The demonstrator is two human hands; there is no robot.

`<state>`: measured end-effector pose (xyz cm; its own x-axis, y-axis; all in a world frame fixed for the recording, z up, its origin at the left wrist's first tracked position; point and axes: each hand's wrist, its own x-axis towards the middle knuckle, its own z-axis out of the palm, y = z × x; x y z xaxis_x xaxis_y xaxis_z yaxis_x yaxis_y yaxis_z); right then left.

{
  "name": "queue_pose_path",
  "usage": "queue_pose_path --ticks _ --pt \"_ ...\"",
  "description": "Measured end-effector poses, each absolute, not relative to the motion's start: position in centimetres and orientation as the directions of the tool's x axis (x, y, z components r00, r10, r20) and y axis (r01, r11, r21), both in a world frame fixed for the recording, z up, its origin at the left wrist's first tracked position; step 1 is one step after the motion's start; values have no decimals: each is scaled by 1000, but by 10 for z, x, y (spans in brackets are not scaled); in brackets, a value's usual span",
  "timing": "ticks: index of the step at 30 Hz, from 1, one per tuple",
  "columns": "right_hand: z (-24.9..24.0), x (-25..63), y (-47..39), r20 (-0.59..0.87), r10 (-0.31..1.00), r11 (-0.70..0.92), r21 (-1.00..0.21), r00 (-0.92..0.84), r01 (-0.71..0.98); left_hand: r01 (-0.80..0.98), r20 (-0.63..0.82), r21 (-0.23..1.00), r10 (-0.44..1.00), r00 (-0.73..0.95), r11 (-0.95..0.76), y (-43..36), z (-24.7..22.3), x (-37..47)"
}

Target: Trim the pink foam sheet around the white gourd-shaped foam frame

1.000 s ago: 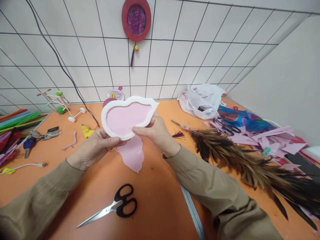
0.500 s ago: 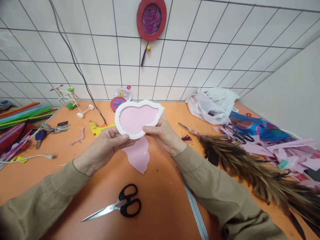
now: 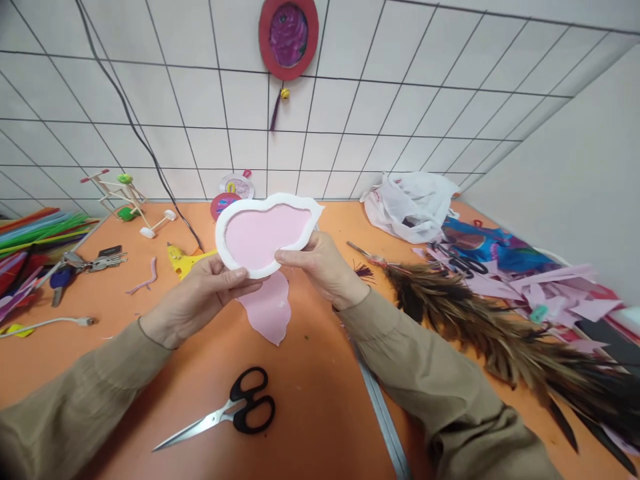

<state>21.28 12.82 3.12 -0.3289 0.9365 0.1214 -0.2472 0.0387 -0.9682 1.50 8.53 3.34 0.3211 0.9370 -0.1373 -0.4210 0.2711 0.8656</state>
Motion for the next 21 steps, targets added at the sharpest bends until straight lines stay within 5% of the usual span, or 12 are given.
queue_pose_path --ticks 21 --pt "34 216 127 185 932 120 -969 -313 -214 -387 -66 891 911 406 237 86 32 15"
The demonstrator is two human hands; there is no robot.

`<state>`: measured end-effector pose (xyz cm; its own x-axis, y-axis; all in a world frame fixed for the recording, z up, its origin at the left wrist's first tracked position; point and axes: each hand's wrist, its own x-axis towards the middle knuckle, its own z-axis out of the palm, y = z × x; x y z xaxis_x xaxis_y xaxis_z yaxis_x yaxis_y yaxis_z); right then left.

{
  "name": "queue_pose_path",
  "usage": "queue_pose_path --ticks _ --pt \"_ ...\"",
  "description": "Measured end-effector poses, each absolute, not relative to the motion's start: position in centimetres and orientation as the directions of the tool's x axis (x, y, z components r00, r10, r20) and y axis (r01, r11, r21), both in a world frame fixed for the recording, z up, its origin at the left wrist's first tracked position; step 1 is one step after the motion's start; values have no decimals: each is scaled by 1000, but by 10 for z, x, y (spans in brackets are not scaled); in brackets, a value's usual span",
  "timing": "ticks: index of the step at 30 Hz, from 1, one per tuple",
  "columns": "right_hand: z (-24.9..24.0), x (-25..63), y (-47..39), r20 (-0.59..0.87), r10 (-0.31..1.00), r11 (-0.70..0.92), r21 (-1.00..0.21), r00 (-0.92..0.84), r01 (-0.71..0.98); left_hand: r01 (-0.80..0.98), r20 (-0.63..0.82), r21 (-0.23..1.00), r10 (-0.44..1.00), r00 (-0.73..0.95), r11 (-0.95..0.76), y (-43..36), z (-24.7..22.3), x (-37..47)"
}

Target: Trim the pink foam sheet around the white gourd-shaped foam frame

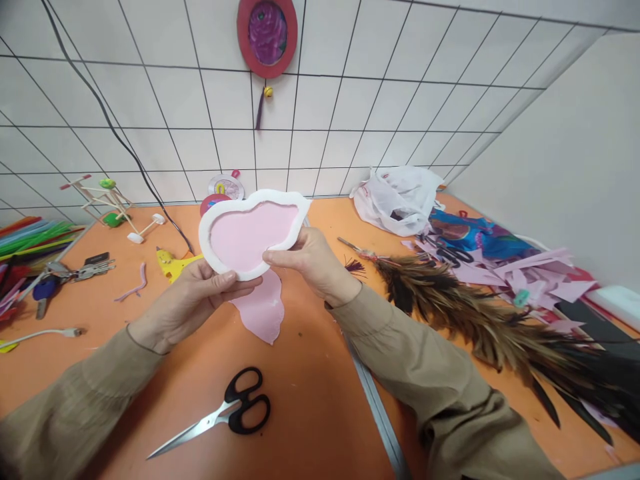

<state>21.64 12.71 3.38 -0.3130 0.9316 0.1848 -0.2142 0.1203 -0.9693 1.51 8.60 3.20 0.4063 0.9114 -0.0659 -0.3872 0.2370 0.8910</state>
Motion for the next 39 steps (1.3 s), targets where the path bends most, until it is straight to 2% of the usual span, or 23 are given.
queue_pose_path --ticks 11,23,31,39 --pt "35 216 125 193 922 129 -971 -336 -204 -365 -60 902 904 424 231 88 29 14" --pt "29 212 126 183 917 106 -968 -353 -226 -345 -130 905 934 332 249 85 24 17" --pt "28 207 125 178 936 120 -972 -303 -201 -347 -167 903 951 260 253 84 23 21" --pt "23 207 126 195 932 128 -966 -305 -224 -333 -147 912 948 282 241 84 24 18"
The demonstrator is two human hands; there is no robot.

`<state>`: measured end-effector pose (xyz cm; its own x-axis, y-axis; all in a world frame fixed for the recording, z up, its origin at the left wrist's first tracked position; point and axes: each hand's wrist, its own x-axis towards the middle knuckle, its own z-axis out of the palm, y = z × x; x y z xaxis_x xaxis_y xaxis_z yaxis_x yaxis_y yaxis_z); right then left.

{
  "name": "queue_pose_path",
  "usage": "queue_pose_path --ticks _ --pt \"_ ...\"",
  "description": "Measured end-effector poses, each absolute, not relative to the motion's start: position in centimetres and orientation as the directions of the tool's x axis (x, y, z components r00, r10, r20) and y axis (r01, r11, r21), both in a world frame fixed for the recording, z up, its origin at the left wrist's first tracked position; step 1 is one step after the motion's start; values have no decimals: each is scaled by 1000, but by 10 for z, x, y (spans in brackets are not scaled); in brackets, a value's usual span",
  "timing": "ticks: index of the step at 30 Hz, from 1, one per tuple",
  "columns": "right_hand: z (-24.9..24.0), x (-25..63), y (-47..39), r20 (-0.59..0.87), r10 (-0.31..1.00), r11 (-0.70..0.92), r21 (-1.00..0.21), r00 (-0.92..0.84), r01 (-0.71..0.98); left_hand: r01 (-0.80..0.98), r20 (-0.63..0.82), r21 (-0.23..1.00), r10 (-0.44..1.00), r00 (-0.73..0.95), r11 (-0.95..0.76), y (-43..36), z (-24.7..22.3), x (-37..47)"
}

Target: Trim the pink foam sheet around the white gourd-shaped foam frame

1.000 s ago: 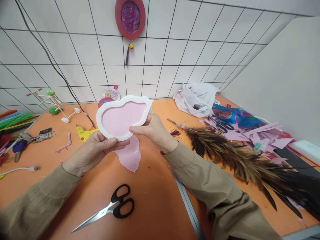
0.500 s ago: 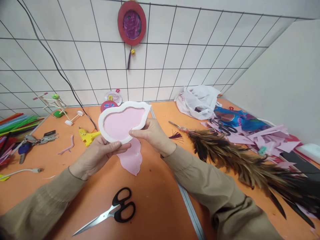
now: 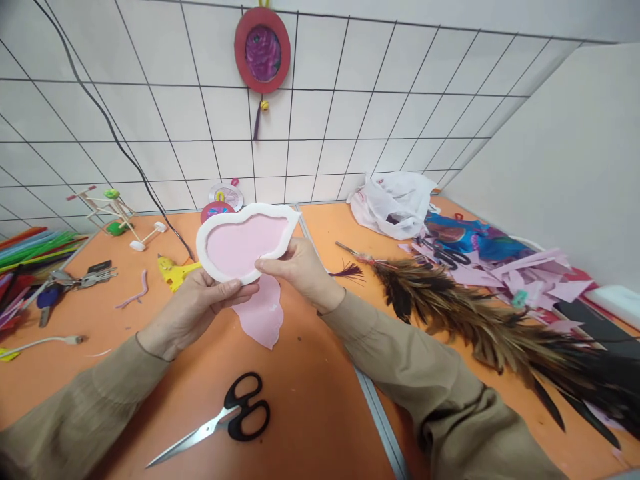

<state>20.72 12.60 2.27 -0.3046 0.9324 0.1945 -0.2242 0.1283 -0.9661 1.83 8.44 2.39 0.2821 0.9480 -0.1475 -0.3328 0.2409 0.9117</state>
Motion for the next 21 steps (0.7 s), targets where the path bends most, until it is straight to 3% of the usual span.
queue_pose_path --ticks 15,21 --pt "18 202 126 169 918 84 -967 -360 -241 -252 -145 949 970 193 192 88 29 12" --pt "22 211 132 120 893 86 -991 -433 -98 -237 -32 970 993 109 57 93 39 3"
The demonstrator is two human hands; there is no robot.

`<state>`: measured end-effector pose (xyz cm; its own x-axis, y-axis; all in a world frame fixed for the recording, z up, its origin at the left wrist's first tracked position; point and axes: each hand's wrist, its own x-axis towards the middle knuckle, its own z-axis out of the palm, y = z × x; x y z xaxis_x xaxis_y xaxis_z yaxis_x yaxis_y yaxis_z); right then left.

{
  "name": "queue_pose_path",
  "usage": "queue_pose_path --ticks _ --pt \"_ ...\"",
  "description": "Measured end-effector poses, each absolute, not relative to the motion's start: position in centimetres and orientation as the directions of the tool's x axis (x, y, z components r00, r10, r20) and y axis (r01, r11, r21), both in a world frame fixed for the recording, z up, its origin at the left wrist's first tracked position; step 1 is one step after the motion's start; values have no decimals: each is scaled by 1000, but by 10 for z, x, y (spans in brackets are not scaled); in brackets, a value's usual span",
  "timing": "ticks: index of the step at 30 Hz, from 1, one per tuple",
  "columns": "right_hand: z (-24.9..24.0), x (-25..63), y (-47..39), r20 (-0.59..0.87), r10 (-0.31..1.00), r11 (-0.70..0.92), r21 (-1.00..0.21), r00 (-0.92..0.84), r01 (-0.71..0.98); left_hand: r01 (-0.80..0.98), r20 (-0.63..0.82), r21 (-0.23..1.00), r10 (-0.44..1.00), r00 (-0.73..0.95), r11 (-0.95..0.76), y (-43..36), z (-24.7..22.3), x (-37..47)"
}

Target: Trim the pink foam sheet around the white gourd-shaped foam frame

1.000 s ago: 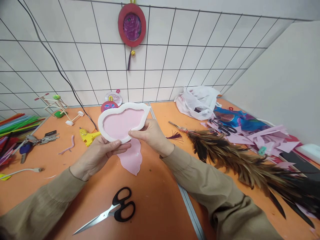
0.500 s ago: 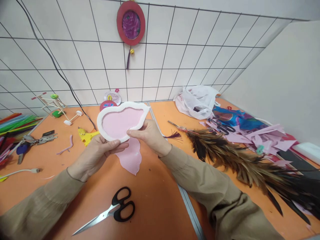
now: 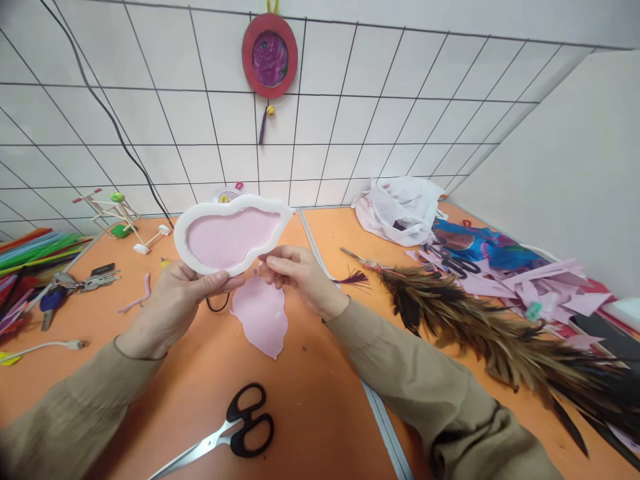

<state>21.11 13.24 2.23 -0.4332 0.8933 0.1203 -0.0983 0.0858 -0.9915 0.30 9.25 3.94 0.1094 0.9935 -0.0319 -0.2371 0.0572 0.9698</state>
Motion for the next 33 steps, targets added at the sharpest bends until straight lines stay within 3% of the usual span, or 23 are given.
queue_pose_path --ticks 5,7,8,10,13,21,24,27,33 --pt "33 204 97 34 681 208 -967 -731 149 -208 -19 978 998 54 30 92 48 -3" --pt "31 194 71 -25 363 632 -728 -931 266 -219 -27 975 998 51 38 93 49 -4" --pt "29 188 58 -98 289 764 -576 -952 291 -228 -34 973 998 54 46 93 49 -4" --pt "21 179 38 -191 251 901 -311 -949 301 -245 -47 968 997 60 60 94 49 -5" --pt "9 171 22 -209 262 932 -199 -942 303 -270 -60 960 995 76 78 95 49 -6" --pt "9 174 23 -183 268 955 -80 -946 286 -244 -76 965 994 82 94 94 54 -8" --pt "24 179 34 -218 196 952 -192 -956 239 -168 -52 984 996 75 64 96 58 -10" --pt "35 181 48 -236 189 905 -335 -953 262 -4 16 1000 999 50 -15 96 65 -13" --pt "38 188 67 -146 221 904 -341 -964 259 489 230 848 973 4 -202 96 75 -23"
